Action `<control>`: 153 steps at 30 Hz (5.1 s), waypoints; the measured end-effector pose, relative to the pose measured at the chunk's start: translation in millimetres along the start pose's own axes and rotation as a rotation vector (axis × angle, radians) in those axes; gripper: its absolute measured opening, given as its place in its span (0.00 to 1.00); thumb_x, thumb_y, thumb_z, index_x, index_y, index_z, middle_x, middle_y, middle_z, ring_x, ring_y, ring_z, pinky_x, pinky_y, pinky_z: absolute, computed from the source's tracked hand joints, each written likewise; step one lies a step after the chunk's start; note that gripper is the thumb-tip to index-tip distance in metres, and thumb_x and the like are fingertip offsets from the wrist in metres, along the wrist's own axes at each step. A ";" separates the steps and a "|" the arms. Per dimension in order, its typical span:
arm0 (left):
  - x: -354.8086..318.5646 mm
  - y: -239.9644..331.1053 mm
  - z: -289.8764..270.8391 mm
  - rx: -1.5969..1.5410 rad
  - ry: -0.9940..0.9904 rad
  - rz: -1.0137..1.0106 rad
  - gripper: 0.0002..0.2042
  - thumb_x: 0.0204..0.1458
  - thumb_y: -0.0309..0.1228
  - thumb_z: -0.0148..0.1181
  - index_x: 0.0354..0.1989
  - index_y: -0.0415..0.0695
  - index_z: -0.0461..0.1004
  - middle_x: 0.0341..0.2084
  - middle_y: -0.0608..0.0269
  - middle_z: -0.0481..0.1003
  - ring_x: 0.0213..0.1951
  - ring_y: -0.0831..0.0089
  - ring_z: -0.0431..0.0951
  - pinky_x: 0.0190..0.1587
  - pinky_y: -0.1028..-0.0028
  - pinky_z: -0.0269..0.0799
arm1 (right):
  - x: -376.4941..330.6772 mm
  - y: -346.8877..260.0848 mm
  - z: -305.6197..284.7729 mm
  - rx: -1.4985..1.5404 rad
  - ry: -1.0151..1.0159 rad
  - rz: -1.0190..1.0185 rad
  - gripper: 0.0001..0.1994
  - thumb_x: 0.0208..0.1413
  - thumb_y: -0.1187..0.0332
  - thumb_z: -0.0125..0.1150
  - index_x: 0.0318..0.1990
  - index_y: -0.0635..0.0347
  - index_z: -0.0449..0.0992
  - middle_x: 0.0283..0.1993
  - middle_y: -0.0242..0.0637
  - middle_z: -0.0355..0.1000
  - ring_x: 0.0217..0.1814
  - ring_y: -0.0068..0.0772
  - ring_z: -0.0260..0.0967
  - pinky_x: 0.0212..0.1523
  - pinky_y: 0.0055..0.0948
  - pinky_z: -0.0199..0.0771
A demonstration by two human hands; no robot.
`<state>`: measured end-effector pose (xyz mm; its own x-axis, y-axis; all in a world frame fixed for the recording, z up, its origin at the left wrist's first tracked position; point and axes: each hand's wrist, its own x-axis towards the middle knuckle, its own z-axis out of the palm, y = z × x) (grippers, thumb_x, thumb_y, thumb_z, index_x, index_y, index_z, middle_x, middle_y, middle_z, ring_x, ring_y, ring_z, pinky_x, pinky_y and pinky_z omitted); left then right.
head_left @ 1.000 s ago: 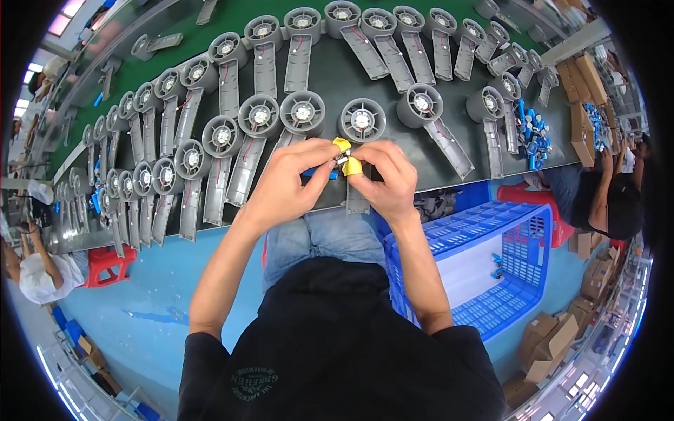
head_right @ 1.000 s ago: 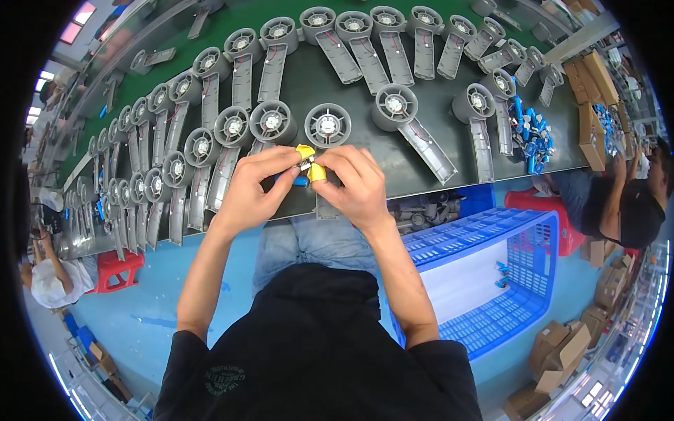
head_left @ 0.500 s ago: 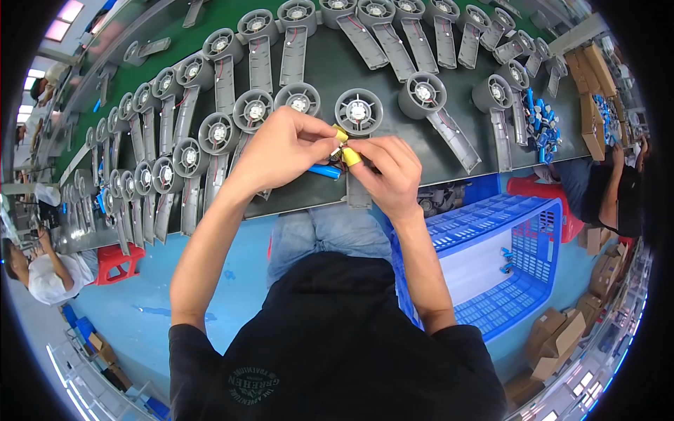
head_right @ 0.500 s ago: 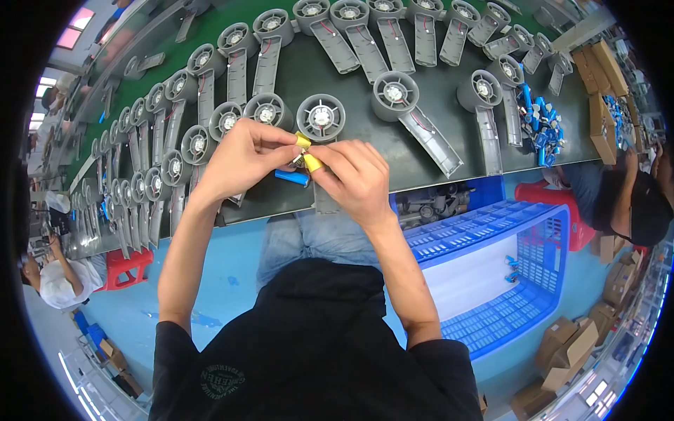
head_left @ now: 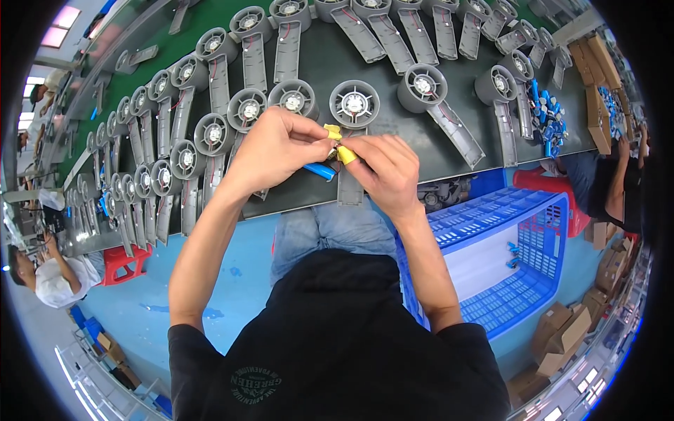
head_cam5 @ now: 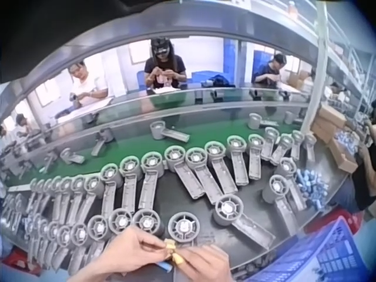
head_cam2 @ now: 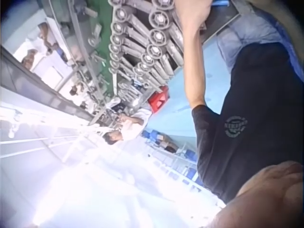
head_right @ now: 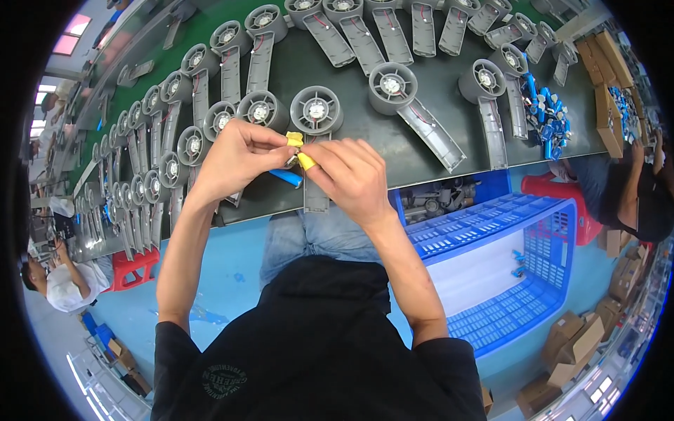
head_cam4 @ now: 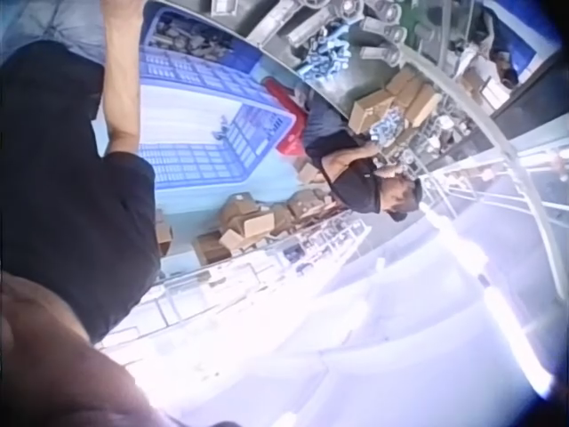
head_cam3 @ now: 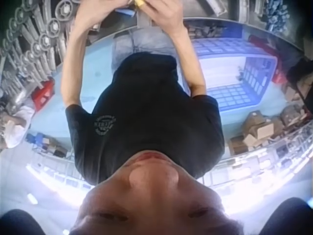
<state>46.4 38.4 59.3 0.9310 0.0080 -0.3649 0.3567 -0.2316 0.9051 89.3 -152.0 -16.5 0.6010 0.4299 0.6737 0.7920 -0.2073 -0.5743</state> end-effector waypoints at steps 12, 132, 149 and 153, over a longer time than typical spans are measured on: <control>1.7 -1.6 -7.1 -0.052 -0.050 -0.010 0.09 0.54 0.24 0.64 0.40 0.32 0.82 0.29 0.59 0.82 0.32 0.80 0.80 0.38 0.80 0.77 | -0.5 1.7 -0.5 0.008 -0.021 0.007 0.11 0.45 0.73 0.69 0.39 0.58 0.79 0.34 0.31 0.78 0.31 0.33 0.73 0.31 0.31 0.68; -53.0 -39.8 93.1 0.252 0.407 0.374 0.27 0.60 0.16 0.46 0.67 0.32 0.46 0.24 0.61 0.65 0.21 0.76 0.66 0.25 0.75 0.60 | -198.7 30.9 24.1 0.394 0.193 1.428 0.18 0.63 0.67 0.51 0.58 0.62 0.69 0.36 0.35 0.75 0.34 0.26 0.74 0.34 0.25 0.73; -36.9 -46.3 101.2 0.121 0.370 0.370 0.31 0.60 0.18 0.52 0.69 0.33 0.43 0.24 0.65 0.65 0.22 0.83 0.63 0.23 0.81 0.57 | 33.6 141.8 -265.8 -0.959 -0.300 0.504 0.16 0.51 0.71 0.61 0.50 0.55 0.78 0.51 0.44 0.70 0.46 0.52 0.73 0.47 0.43 0.72; -40.6 -47.5 98.7 0.075 0.390 0.332 0.31 0.60 0.19 0.53 0.69 0.34 0.44 0.24 0.65 0.66 0.22 0.83 0.63 0.23 0.81 0.57 | 50.3 129.4 -272.5 -0.871 -0.131 0.487 0.12 0.49 0.70 0.63 0.43 0.57 0.79 0.45 0.43 0.74 0.44 0.49 0.73 0.46 0.43 0.73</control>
<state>-16.0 -47.0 9.5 0.9578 0.2807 0.0612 0.0434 -0.3520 0.9350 251.3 -396.6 69.9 0.9052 0.2093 0.3698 0.2970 -0.9341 -0.1983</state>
